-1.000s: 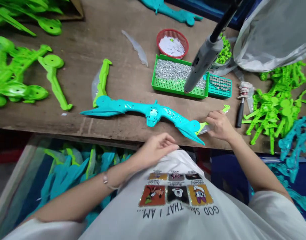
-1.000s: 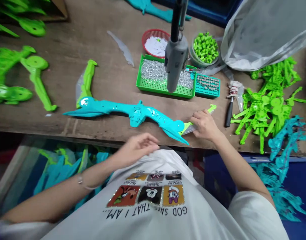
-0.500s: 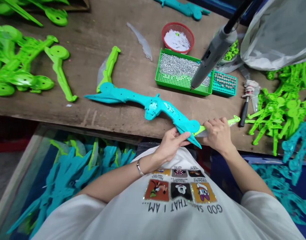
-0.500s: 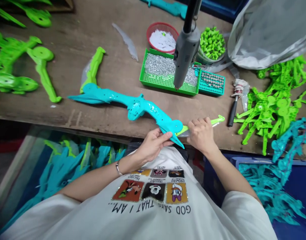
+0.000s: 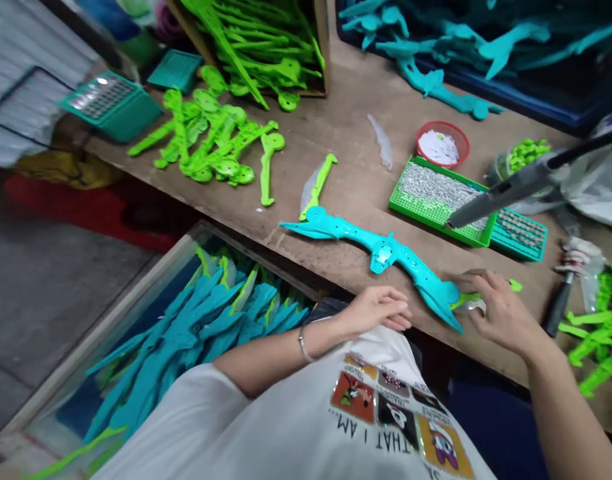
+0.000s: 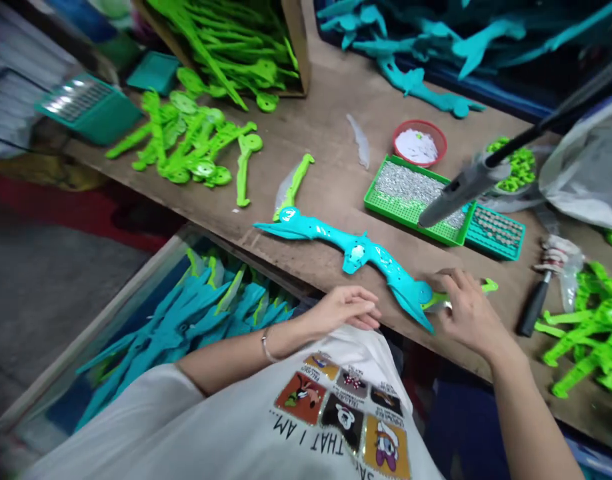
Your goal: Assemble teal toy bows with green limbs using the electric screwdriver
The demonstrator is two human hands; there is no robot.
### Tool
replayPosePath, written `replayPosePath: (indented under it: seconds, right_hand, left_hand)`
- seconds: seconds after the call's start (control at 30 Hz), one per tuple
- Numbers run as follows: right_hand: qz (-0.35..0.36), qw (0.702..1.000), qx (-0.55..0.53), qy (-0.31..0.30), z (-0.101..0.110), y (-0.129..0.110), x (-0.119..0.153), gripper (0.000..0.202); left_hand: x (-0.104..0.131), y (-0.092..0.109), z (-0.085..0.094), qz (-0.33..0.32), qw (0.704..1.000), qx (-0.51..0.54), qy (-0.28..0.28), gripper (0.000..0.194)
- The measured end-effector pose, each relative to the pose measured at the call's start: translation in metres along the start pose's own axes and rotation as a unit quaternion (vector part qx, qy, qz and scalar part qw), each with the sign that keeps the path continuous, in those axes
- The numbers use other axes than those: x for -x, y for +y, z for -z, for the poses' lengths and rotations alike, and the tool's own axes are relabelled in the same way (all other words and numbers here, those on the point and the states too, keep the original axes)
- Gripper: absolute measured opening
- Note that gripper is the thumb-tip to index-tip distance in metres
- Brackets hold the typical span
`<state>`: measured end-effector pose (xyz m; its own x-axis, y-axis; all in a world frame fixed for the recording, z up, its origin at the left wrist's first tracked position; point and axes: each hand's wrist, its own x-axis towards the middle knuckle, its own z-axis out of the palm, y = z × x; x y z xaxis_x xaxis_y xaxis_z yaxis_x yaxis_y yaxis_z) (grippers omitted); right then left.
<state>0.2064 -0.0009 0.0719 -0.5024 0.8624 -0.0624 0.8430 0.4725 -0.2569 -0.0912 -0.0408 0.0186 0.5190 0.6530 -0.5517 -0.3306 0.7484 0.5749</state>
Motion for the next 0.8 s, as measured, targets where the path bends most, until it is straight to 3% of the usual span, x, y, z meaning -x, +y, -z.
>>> replayPosePath:
  seconds: [0.07,0.13,0.23,0.33,0.4,0.5,0.67,0.73,0.8]
  right_hand:
    - [0.045,0.996,-0.073,0.009,0.005,-0.026,-0.033,0.046]
    - [0.085,0.989,-0.121,0.02,0.001,-0.057,-0.076,0.033]
    - [0.142,0.977,-0.16,0.024,-0.022,-0.101,-0.15,0.039]
    - [0.136,0.981,-0.138,-0.018,-0.049,-0.127,-0.212,0.065]
    - [0.119,0.982,-0.136,-0.051,-0.062,-0.135,-0.235,0.069]
    - [0.123,0.974,-0.183,-0.054,-0.067,-0.141,-0.241,0.065]
    - [0.136,0.953,-0.262,-0.064,-0.051,-0.145,-0.231,0.064]
    - [0.1,0.924,-0.353,-0.105,-0.044,-0.148,-0.24,0.068]
    - [0.024,0.873,-0.467,-0.135,-0.041,-0.156,-0.259,0.07]
  left_hand:
    - [0.015,0.019,0.025,-0.087,0.99,0.019,0.108,0.044]
    - [0.025,0.036,0.05,-0.188,0.956,0.062,0.216,0.044]
    - [0.028,0.057,0.081,-0.282,0.901,0.127,0.306,0.045]
    - [0.025,0.068,0.098,-0.286,0.895,0.154,0.307,0.045]
    - [0.023,0.074,0.102,-0.267,0.907,0.156,0.286,0.047]
    - [0.018,0.082,0.105,-0.261,0.916,0.157,0.26,0.052]
    - [0.013,0.094,0.104,-0.265,0.916,0.176,0.243,0.051]
    - [0.014,0.094,0.101,-0.264,0.916,0.184,0.238,0.049]
    - [0.016,0.09,0.097,-0.259,0.922,0.179,0.228,0.047]
